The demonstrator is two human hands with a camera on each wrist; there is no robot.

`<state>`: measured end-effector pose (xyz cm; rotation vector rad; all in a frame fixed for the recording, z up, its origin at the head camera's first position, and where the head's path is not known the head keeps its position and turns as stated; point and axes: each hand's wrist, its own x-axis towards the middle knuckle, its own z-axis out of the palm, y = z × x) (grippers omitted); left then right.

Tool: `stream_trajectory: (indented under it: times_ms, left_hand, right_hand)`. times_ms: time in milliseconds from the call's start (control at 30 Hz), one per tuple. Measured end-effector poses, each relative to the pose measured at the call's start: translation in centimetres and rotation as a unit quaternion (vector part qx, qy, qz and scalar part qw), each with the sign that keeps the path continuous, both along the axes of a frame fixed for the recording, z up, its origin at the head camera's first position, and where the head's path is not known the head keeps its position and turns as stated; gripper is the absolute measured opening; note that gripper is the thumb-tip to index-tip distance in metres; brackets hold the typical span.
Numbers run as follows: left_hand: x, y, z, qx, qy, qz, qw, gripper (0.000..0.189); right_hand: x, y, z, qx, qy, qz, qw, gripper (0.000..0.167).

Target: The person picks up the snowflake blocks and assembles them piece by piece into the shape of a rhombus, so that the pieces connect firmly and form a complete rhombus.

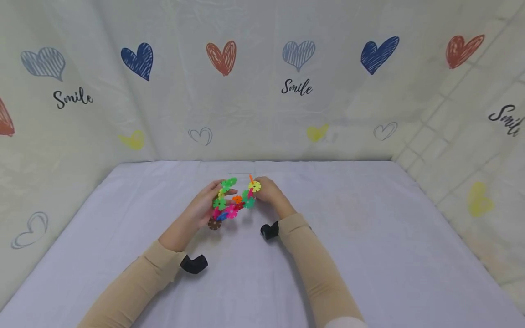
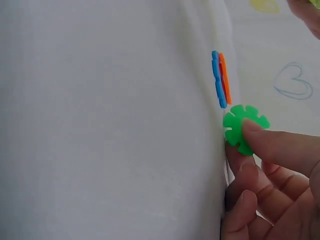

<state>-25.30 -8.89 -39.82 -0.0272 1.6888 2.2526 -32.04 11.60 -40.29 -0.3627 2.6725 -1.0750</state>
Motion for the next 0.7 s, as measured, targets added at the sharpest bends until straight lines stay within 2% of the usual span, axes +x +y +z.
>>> stream_trajectory:
  times_ms: [200, 367, 567, 700]
  left_hand:
    - [0.2, 0.2, -0.5, -0.008, -0.008, 0.009, 0.9999, 0.034]
    - [0.4, 0.4, -0.6, -0.013, -0.029, 0.022, 0.9992, 0.039]
    - [0.5, 0.8, -0.6, 0.029, -0.095, 0.008, 0.9950, 0.063]
    - [0.7, 0.9, -0.6, 0.074, -0.120, -0.014, 0.9900, 0.061]
  right_hand:
    - [0.0, 0.5, -0.3, -0.060, -0.034, -0.010, 0.9976, 0.016]
    - [0.4, 0.8, 0.1, -0.114, -0.058, -0.015, 0.9917, 0.013]
    - [0.8, 0.9, 1.0, -0.139, -0.063, -0.012, 0.9883, 0.020]
    - [1.2, 0.8, 1.7, -0.146, -0.059, -0.017, 0.9874, 0.019]
